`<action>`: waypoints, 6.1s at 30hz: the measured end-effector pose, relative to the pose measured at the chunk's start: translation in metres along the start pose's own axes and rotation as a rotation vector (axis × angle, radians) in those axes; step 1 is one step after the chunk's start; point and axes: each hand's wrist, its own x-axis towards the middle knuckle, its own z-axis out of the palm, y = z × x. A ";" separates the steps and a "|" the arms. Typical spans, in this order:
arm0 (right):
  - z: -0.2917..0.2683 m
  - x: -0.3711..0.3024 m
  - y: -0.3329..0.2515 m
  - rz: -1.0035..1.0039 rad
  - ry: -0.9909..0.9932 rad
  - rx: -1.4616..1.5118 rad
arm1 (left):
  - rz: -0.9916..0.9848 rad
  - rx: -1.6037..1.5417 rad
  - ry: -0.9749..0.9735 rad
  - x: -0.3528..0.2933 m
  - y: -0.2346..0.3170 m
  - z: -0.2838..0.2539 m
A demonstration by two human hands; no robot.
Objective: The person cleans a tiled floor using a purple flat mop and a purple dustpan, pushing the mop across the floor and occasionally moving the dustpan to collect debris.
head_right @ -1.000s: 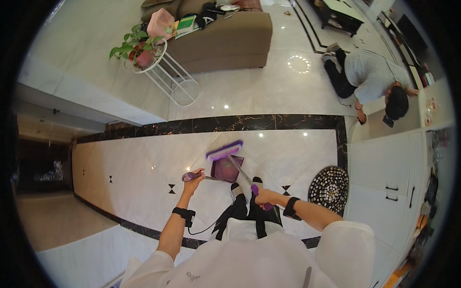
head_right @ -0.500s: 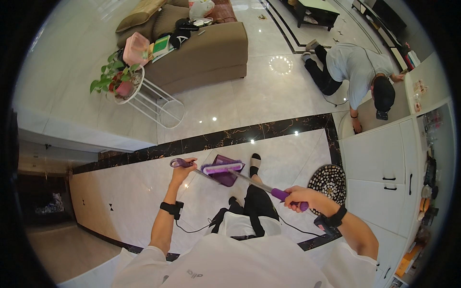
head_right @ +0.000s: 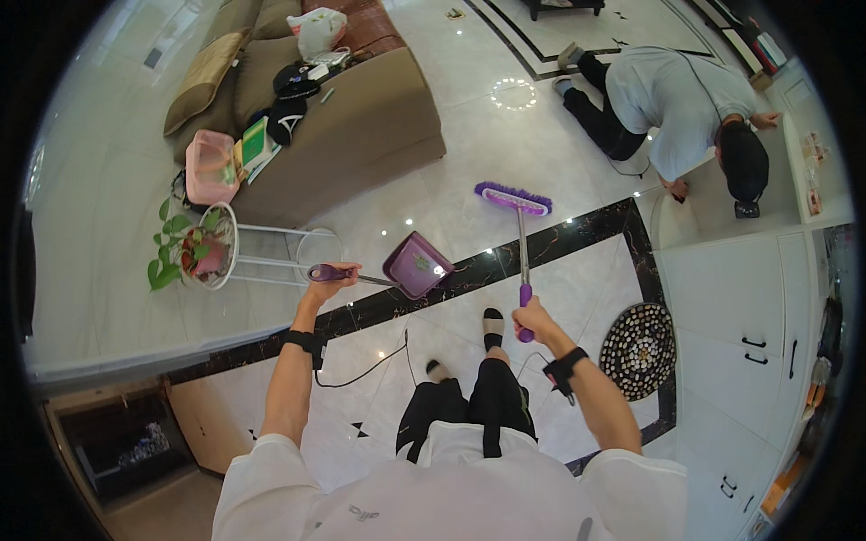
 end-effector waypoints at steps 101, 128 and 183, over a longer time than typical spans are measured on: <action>-0.313 0.280 -0.741 0.422 -0.186 0.290 | 0.180 0.179 0.045 0.893 0.430 0.089; -0.645 0.301 -0.983 0.183 -0.203 1.437 | 0.281 0.166 -0.237 1.256 0.651 0.055; -0.816 0.426 -1.195 0.007 0.354 1.001 | 0.563 0.278 -0.751 1.644 0.865 0.241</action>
